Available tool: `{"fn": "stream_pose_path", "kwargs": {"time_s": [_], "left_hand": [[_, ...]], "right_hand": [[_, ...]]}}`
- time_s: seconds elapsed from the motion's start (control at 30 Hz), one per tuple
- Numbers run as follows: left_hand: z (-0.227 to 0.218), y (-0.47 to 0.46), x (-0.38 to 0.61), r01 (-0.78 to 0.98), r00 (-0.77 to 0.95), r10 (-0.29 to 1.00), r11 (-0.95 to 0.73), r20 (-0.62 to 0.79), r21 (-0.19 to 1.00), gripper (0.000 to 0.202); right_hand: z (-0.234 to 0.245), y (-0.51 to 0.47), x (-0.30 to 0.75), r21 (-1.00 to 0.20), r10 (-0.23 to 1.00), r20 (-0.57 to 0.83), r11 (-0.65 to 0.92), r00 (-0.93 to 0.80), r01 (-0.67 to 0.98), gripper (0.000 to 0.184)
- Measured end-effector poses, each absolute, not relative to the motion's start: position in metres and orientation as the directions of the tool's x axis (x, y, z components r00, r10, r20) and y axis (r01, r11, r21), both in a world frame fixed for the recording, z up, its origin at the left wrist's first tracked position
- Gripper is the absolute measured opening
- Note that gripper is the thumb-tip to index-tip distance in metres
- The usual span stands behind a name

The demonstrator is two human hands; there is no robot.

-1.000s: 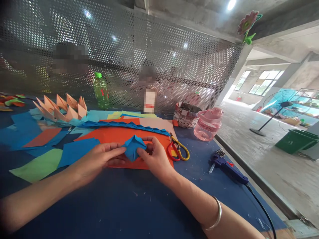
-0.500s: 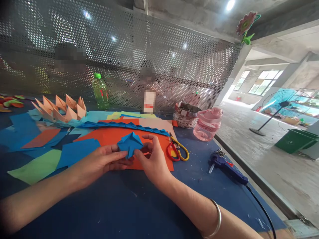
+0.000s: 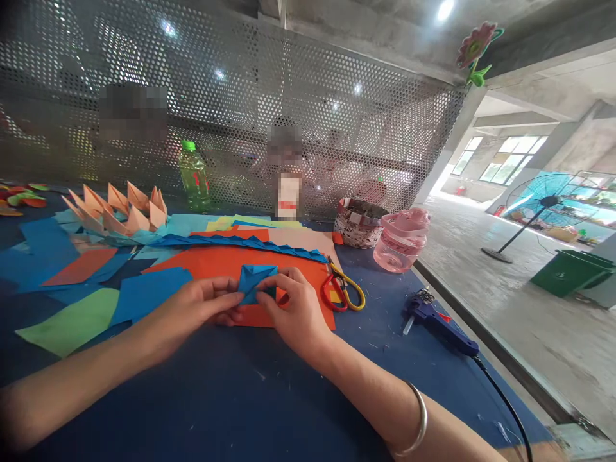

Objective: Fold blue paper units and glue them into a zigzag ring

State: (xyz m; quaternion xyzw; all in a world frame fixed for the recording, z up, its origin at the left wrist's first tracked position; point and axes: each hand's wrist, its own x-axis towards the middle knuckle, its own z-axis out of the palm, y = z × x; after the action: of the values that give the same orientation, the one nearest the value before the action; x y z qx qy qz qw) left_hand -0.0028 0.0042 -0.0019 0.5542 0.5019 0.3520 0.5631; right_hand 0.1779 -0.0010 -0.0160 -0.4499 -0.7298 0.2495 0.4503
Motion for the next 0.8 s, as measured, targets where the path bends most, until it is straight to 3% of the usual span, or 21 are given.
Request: {"fn": "stream_pose_path", "kwargs": {"time_s": [0.27, 0.47, 0.63, 0.8], "left_hand": [[-0.0047, 0.0029, -0.0042, 0.041, 0.331, 0.931, 0.149, -0.154, 0.988, 0.027], [-0.0062, 0.0053, -0.0052, -0.043, 0.27, 0.946, 0.195, -0.177, 0.98, 0.017], [-0.0063, 0.0053, -0.0044, -0.108, 0.288, 0.939, 0.228, -0.189, 0.968, 0.013], [-0.009, 0.0043, -0.0053, -0.098, 0.335, 0.923, 0.231, -0.187, 0.968, 0.012]], "right_hand": [[-0.0179, -0.0009, 0.1754, -0.864, 0.939, 0.328, 0.341, -0.101, 0.37, 0.006], [-0.0185, -0.0042, 0.1729, -0.875, 0.942, 0.319, 0.335, -0.103, 0.349, 0.009], [-0.0146, -0.0065, 0.1738, -0.74, 0.865, 0.5, 0.446, -0.032, 0.504, 0.012], [-0.0138, -0.0084, 0.1754, -0.595, 0.795, 0.596, 0.533, -0.115, 0.601, 0.01]]}}
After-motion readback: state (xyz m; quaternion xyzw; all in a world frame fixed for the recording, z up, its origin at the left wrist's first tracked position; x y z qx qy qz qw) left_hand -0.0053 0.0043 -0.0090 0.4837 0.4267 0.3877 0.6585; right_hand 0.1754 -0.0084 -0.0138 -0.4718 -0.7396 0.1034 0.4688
